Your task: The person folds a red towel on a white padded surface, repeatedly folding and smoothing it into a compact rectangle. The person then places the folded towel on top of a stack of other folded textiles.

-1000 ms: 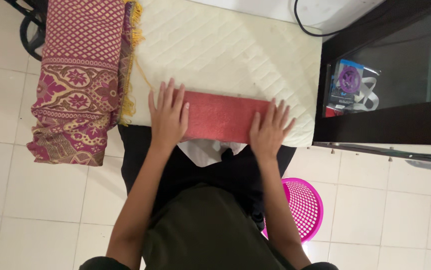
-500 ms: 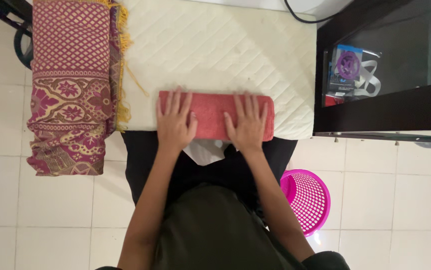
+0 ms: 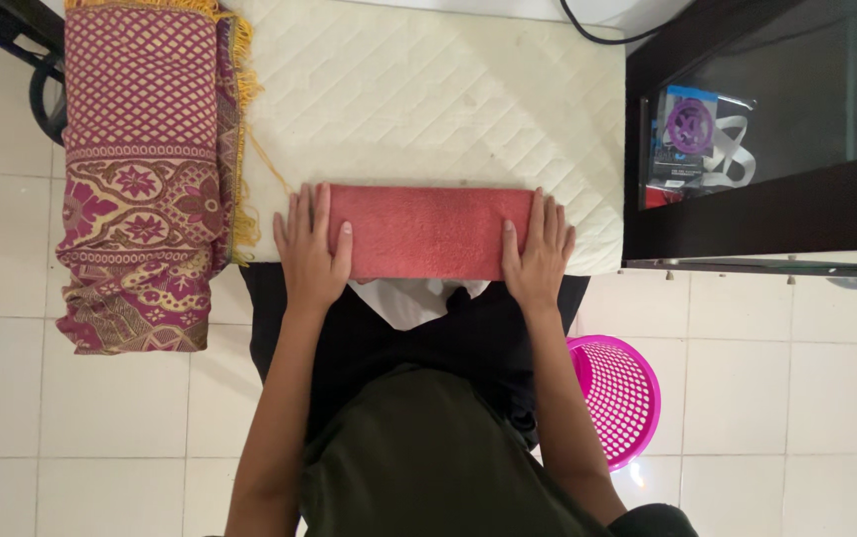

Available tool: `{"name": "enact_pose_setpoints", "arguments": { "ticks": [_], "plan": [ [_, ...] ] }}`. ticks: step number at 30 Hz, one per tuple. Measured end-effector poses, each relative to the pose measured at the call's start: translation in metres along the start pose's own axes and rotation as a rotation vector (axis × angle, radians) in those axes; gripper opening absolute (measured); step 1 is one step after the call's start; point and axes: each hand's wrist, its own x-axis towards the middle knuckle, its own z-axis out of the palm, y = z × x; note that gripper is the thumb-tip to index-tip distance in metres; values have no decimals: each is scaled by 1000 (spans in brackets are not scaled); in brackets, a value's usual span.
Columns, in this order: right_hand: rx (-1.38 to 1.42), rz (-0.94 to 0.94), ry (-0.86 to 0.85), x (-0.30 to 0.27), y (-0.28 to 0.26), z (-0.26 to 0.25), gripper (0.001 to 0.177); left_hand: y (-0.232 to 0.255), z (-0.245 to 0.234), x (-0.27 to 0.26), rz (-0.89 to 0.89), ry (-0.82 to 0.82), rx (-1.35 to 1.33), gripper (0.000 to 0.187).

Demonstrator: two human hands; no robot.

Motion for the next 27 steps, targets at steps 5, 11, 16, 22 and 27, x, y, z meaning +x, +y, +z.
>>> {"name": "enact_pose_setpoints", "arguments": {
  "ticks": [5, 11, 16, 22, 27],
  "plan": [
    [-134, -2, 137, 2, -11, -8, 69, 5, -2, 0, 30, 86, -6, 61],
    [1, -223, 72, 1, -64, 15, 48, 48, 27, 6, 212, 106, -17, 44],
    [-87, -330, -63, -6, -93, 30, 53, 75, 46, 7, 279, -64, 115, 50],
    [-124, -253, -25, -1, -64, 8, 63, 57, 16, 7, 219, -26, 127, 60],
    [-103, -158, 63, 0, -36, -5, 66, 42, -2, 4, 152, 48, 164, 67]
  ]
}}
